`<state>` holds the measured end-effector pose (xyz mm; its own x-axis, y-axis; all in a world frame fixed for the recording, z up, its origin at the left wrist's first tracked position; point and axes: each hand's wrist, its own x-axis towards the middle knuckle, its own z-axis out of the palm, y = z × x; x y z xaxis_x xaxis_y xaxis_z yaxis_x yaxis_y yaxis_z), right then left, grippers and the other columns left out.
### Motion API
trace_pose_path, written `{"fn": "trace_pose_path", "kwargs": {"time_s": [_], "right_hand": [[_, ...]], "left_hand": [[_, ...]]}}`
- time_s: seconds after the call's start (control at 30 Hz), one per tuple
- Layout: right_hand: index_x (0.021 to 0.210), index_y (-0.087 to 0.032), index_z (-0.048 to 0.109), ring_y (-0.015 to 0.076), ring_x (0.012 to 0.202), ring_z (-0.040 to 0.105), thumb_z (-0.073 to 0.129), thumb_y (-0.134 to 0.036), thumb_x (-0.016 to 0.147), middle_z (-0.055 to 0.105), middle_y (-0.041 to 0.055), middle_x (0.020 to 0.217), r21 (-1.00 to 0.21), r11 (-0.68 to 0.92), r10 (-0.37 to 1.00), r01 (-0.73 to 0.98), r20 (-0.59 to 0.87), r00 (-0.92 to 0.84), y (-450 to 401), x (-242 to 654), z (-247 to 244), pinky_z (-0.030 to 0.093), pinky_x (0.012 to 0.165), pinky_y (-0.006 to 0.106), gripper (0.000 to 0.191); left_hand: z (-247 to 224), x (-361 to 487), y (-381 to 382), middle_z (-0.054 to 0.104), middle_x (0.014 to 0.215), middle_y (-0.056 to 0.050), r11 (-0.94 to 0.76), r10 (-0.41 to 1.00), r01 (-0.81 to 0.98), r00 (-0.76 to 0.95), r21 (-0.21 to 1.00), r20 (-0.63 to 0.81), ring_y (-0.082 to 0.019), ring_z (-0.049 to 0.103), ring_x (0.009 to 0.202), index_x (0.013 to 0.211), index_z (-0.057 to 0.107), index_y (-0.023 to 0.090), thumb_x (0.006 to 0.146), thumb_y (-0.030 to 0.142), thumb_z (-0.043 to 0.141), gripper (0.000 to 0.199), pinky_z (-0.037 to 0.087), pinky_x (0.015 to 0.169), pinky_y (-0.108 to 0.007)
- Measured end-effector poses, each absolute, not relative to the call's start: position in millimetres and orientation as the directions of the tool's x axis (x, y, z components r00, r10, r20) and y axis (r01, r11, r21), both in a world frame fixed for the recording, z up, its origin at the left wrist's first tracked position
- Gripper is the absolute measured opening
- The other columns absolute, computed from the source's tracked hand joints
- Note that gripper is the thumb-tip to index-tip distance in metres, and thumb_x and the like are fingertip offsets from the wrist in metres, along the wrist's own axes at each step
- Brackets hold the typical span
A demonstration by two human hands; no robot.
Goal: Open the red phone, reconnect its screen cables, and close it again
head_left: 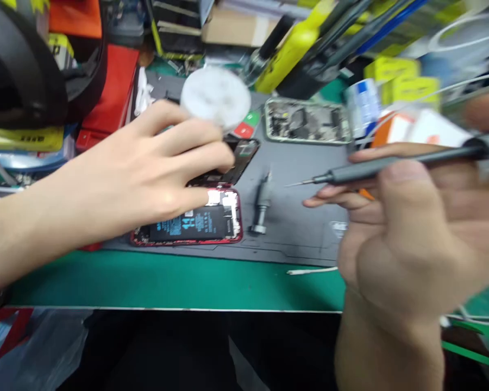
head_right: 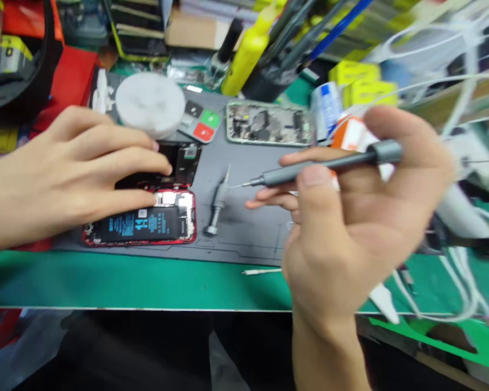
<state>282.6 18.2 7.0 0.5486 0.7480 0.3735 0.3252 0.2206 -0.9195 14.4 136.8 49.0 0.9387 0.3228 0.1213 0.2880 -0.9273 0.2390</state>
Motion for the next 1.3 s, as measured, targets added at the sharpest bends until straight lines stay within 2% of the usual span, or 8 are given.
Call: {"fn": "trace_pose_path", "kwargs": {"time_s": [0.1, 0.2, 0.3, 0.57, 0.8, 1.03, 1.17, 1.3], "right_hand": [[0.123, -0.037, 0.065, 0.0164, 0.091, 0.071, 0.078, -0.028, 0.095, 0.066, 0.0024, 0.113, -0.856, 0.273, 0.796, 0.438, 0.457, 0.397, 46, 285, 15, 0.070, 0.070, 0.034, 0.032], [0.128, -0.035, 0.055, 0.0144, 0.075, 0.070, 0.076, -0.029, 0.096, 0.069, 0.0005, 0.105, -0.875, 0.273, 0.840, 0.399, 0.419, 0.345, 72, 290, 11, 0.069, 0.065, 0.032, 0.039], [0.133, -0.038, 0.052, 0.0150, 0.074, 0.071, 0.072, -0.036, 0.099, 0.070, -0.0004, 0.106, -0.872, 0.286, 0.852, 0.397, 0.421, 0.311, 93, 298, 2, 0.068, 0.064, 0.032, 0.040], [0.135, -0.037, 0.052, 0.0142, 0.072, 0.073, 0.065, -0.027, 0.100, 0.071, -0.0023, 0.107, -0.880, 0.339, 0.850, 0.332, 0.438, 0.294, 118, 301, -7, 0.070, 0.066, 0.033, 0.039], [0.137, -0.033, 0.052, 0.0158, 0.074, 0.075, 0.065, -0.023, 0.099, 0.072, -0.0013, 0.107, -0.903, 0.320, 0.873, 0.288, 0.399, 0.281, 118, 298, -15, 0.072, 0.067, 0.036, 0.041], [0.134, -0.033, 0.056, 0.0150, 0.071, 0.074, 0.074, -0.032, 0.097, 0.074, -0.0011, 0.105, -0.924, 0.338, 0.856, 0.178, 0.380, 0.349, 110, 303, -3, 0.070, 0.066, 0.034, 0.042], [0.133, -0.038, 0.066, 0.0153, 0.062, 0.069, 0.081, -0.033, 0.093, 0.075, -0.0008, 0.098, -0.944, 0.327, 0.847, 0.050, 0.316, 0.428, 66, 291, 19, 0.066, 0.053, 0.031, 0.043], [0.134, -0.049, 0.071, 0.0164, 0.054, 0.065, 0.077, -0.033, 0.096, 0.073, 0.0004, 0.096, -0.963, 0.270, 0.827, -0.014, 0.225, 0.515, 8, 252, 27, 0.060, 0.039, 0.031, 0.042]], "left_hand": [[45, 9, 140, 0.065, 0.156, -0.006, -0.959, 0.231, 0.188, 0.953, 0.214, 0.196, -0.029, 0.053, 0.155, 0.128, 0.076, 0.023, 0.114, 0.020, 0.025, 0.053, 0.039, 0.127, -0.064], [44, 4, 143, 0.066, 0.155, -0.008, -0.992, 0.128, 0.127, 0.962, 0.021, 0.240, -0.030, 0.060, 0.149, 0.132, 0.075, 0.025, 0.112, 0.014, 0.024, 0.056, 0.045, 0.125, -0.057], [46, 1, 145, 0.067, 0.153, -0.008, -0.990, 0.074, 0.101, 0.964, -0.094, 0.255, -0.031, 0.065, 0.142, 0.135, 0.073, 0.026, 0.107, 0.009, 0.028, 0.056, 0.049, 0.123, -0.052], [41, 1, 141, 0.063, 0.159, -0.006, -0.982, 0.097, 0.136, 0.959, -0.133, 0.267, -0.027, 0.059, 0.146, 0.137, 0.072, 0.026, 0.106, 0.006, 0.032, 0.054, 0.034, 0.130, -0.048], [43, 1, 137, 0.062, 0.161, -0.005, -0.981, 0.137, 0.164, 0.963, -0.104, 0.232, -0.025, 0.056, 0.148, 0.137, 0.070, 0.026, 0.105, 0.002, 0.033, 0.054, 0.031, 0.130, -0.047], [52, 7, 135, 0.067, 0.155, -0.007, -0.978, 0.137, 0.165, 0.971, -0.130, 0.196, -0.026, 0.062, 0.143, 0.129, 0.074, 0.024, 0.109, 0.007, 0.042, 0.041, 0.040, 0.121, -0.046], [66, 0, 115, 0.075, 0.141, -0.005, -0.964, 0.257, 0.265, 0.925, 0.009, 0.280, -0.026, 0.069, 0.130, 0.127, 0.073, 0.026, 0.110, 0.017, 0.055, 0.026, 0.051, 0.109, -0.045], [70, -10, 67, 0.080, 0.106, 0.001, -0.739, 0.660, 0.479, 0.659, 0.475, 0.362, -0.014, 0.075, 0.097, 0.119, 0.072, 0.028, 0.106, 0.019, 0.066, 0.017, 0.062, 0.088, -0.029]]}}
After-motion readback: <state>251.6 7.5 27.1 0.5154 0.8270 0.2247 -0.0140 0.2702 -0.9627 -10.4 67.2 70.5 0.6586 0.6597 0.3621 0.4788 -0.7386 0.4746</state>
